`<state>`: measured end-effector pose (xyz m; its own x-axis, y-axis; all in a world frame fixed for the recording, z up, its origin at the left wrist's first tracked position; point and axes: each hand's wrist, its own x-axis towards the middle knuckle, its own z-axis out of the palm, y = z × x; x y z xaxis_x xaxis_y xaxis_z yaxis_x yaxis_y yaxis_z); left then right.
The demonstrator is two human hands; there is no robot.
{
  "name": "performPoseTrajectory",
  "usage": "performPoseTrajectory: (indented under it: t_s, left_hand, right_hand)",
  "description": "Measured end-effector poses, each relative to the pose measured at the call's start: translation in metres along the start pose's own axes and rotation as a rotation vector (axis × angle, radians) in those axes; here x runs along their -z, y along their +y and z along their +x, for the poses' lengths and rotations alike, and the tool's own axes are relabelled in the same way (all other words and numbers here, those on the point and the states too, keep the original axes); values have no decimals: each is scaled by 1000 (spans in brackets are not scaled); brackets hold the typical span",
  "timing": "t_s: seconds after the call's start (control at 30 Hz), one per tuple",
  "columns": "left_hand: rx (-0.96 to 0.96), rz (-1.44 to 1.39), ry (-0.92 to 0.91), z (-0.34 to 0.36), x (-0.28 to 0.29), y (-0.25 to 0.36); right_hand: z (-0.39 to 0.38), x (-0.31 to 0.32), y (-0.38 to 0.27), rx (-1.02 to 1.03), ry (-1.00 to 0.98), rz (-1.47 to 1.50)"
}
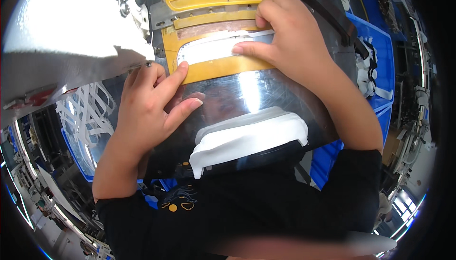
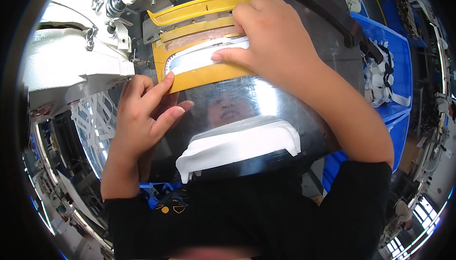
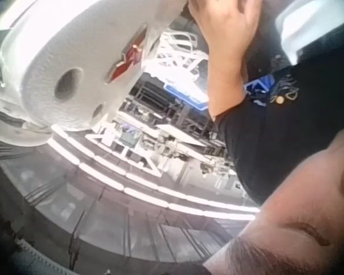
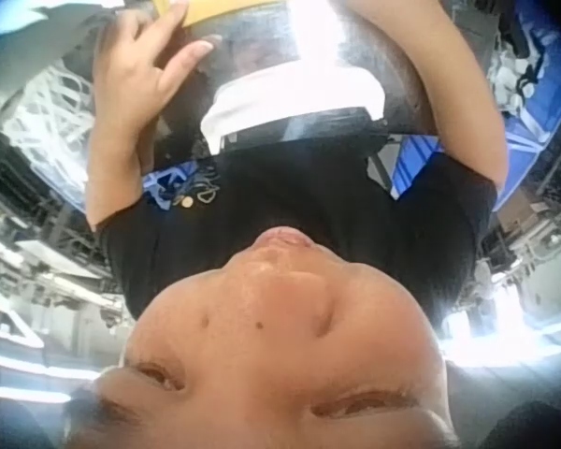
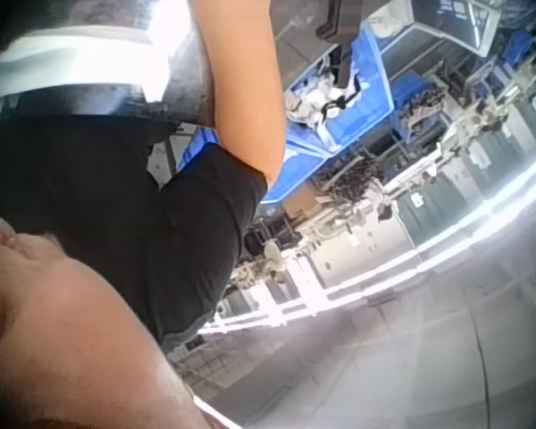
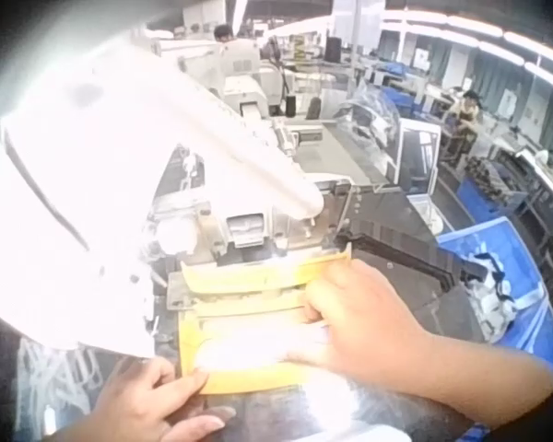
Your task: Sewing leather and fabric components together using an industrial sewing machine.
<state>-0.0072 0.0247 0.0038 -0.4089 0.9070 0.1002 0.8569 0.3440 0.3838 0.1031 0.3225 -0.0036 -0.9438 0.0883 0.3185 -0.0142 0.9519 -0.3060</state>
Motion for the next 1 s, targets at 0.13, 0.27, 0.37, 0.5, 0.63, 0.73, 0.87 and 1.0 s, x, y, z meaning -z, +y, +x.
performPoseTrajectory:
  t_s: [0.13,0.27,0.37,0.5,0.63,0.73,0.87,1.0]
  left_hand:
    - [-11,15,15,1,-1,-1]
    - [-3,7,13,0,-2,-2]
    - [-9,24,17,-1,-1,-2]
    - [2,35,9,-1,3,1]
    - [-12,-9,-40,1,10,15]
    - [-175,5,25,16,11,34]
    - [-197,70,76,44,-11,46]
    - [-132,131,76,51,-32,40]
  right_hand:
    - [4,0,-4,-13,-47,-20]
    - [4,1,-4,-111,-99,-21]
    - [7,6,-7,-86,-102,-62]
    - [9,21,-10,-202,-224,-124]
    - [-7,28,11,71,-139,58]
    - [-9,27,11,310,-74,75]
    - [-9,22,13,413,-88,43]
    - [-14,21,17,404,-73,-8]
